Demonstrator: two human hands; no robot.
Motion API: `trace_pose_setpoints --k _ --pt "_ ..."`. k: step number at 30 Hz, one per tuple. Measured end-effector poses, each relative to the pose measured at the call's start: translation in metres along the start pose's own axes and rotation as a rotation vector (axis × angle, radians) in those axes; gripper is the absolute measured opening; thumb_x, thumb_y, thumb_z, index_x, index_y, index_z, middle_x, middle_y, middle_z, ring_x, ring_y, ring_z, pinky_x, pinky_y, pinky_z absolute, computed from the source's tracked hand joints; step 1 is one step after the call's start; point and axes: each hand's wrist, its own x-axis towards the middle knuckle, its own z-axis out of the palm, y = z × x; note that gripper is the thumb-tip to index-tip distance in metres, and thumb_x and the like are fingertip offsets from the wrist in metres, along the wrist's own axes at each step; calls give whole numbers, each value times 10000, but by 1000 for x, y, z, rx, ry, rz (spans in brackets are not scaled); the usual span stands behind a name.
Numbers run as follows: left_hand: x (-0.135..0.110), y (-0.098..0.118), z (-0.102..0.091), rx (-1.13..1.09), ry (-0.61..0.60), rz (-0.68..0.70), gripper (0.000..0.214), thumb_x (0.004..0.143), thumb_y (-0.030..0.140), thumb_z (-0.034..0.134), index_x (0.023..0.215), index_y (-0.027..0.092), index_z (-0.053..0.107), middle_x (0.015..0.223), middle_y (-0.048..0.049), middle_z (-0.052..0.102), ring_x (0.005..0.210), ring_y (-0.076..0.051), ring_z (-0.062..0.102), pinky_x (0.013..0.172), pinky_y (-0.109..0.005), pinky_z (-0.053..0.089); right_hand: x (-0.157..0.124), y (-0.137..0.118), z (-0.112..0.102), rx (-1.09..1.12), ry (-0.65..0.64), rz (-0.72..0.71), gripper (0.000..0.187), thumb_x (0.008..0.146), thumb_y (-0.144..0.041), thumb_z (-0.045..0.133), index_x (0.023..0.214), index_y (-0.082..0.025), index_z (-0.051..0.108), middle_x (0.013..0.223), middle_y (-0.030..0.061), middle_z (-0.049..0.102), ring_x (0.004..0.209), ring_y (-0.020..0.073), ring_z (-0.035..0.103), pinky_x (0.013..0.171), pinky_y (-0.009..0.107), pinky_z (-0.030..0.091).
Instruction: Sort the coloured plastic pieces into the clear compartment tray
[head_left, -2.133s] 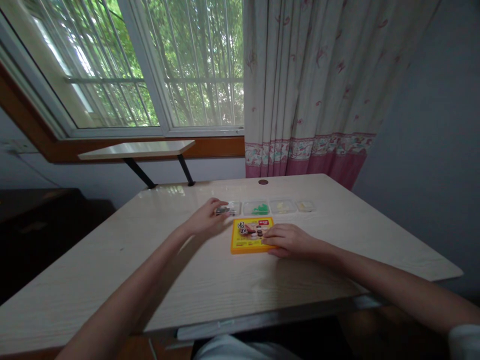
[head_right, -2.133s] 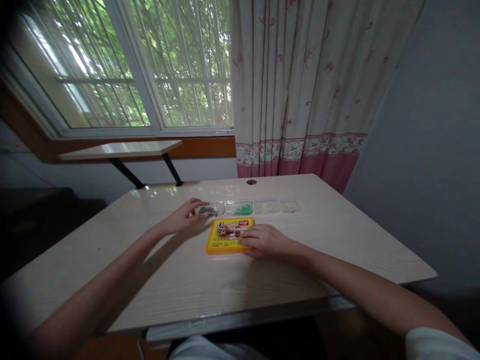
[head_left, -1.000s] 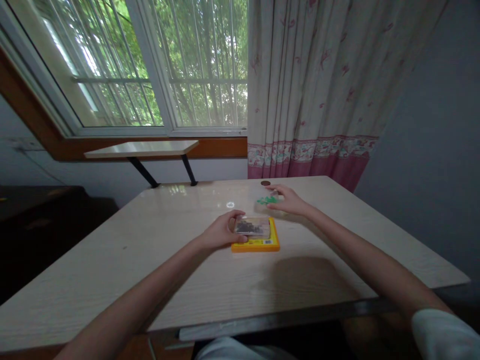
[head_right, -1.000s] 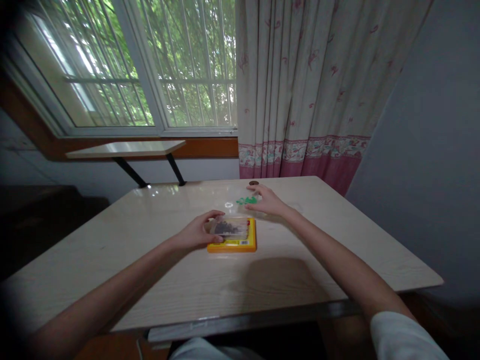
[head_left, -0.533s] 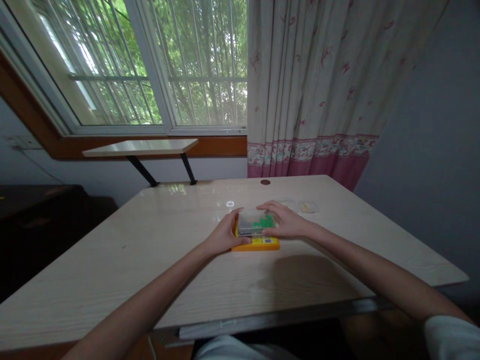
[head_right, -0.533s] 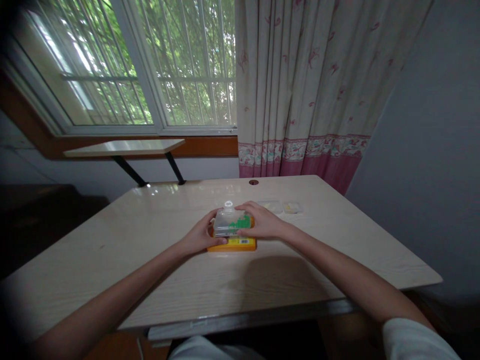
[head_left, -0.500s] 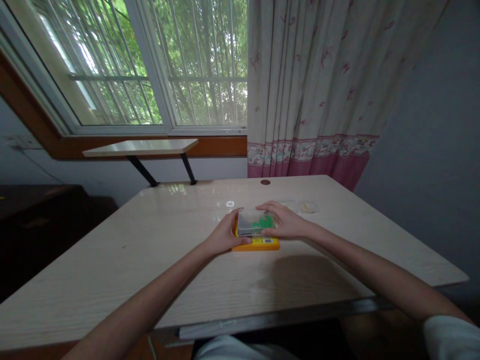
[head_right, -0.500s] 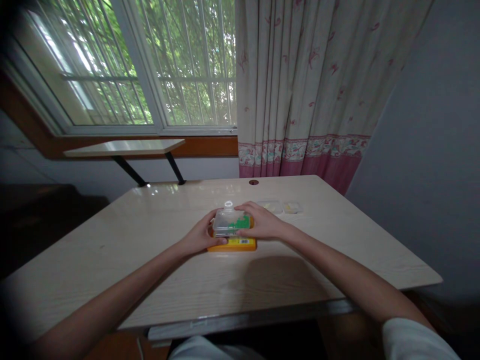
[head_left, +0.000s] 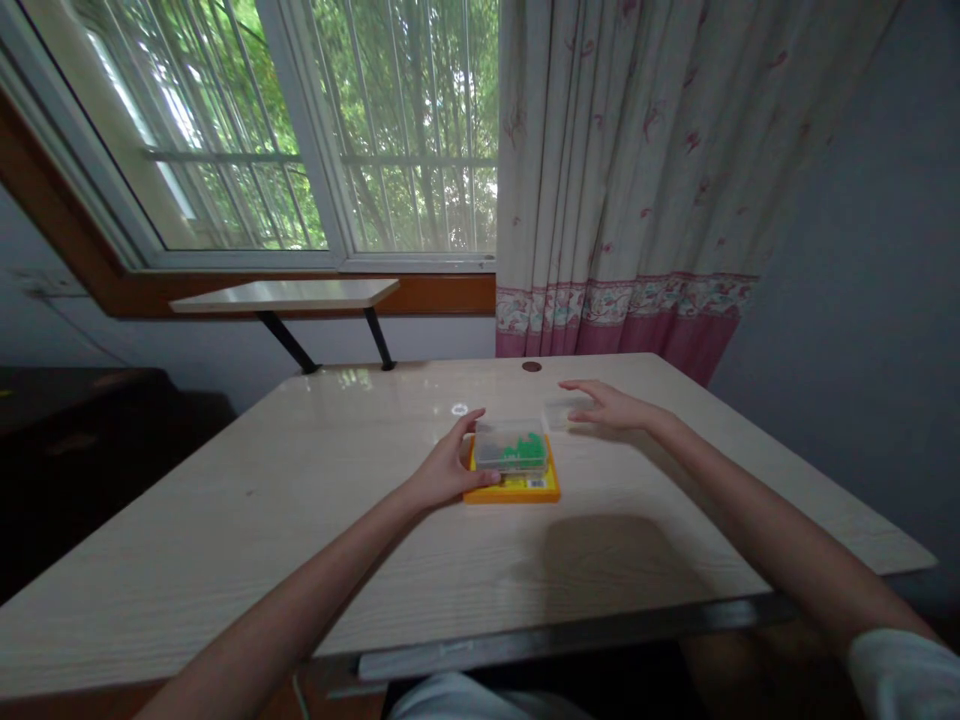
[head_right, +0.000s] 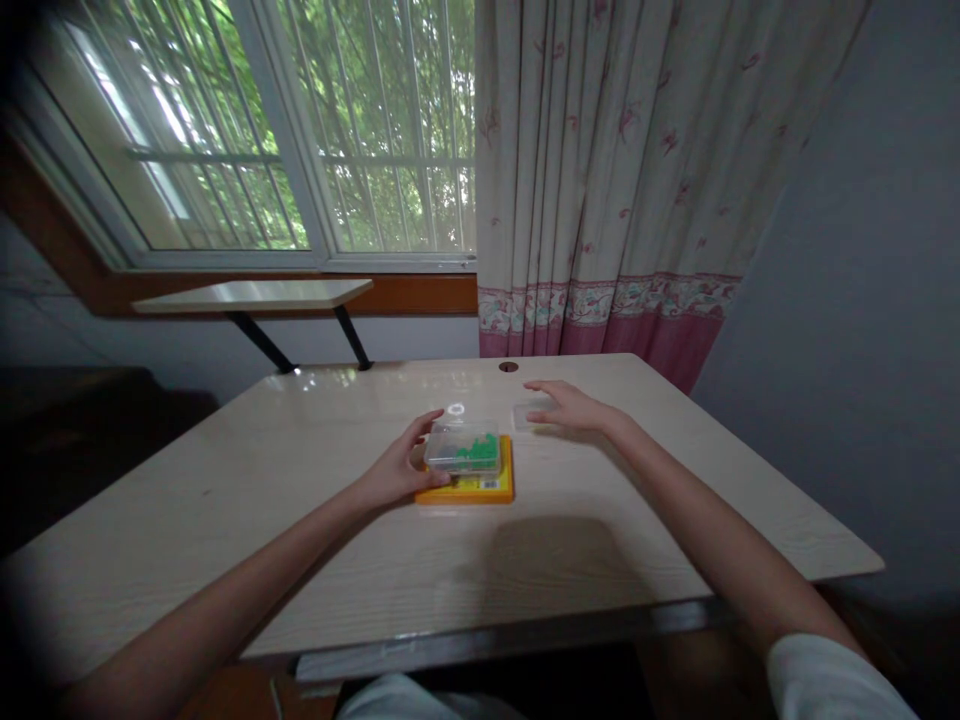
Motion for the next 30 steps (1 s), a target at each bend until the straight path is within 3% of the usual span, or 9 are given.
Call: trace_pose_setpoints --k 3,8,14,18,21,30 --pt "0 1 0 -5 -20 1 855 605 362 709 1311 205 253 1176 -102 464 1076 -230 465 966 -419 328 -2 32 6 -125 -71 95 858 554 -457 723 1293 -164 403 1296 153 439 1177 314 415 984 461 314" --pt "0 3 1 -25 -16 3 832 612 350 705 1304 212 264 1174 -97 472 1108 -236 445 980 -427 305 -3 40 17 -71 -19 89 740 569 -324 712 1244 -157 456 1253 132 484 1134 271 461 967 408 344" --pt "0 5 5 -73 -7 -12 797 622 343 699 1288 200 285 1183 -108 468 1057 -229 475 946 -420 351 6 -14 -2 120 259 53 595 609 -339 699 1151 -185 508 1147 85 537 998 219 527 886 381 411" --pt "0 5 7 -142 -3 -7 795 627 334 698 1292 207 281 1192 -108 470 1043 -225 490 916 -408 388 5 -67 -4 317 258 -73 582 634 -378 688 1155 -213 489 1156 72 527 984 193 535 869 356 424" --pt "0 6 7 -190 -20 4 792 629 325 700 1289 193 283 1205 -121 471 1060 -242 486 891 -398 412 2 -94 4 297 208 -139 608 614 -385 704 1154 -203 492 1137 76 531 976 193 532 847 337 432" --pt "-1 10 6 -213 -29 -2 770 628 322 699 1275 187 305 1198 -118 485 1063 -256 488 890 -407 410 0 -104 20 229 150 -186 632 634 -386 691 1201 -225 462 1148 84 511 1026 214 503 879 362 412"
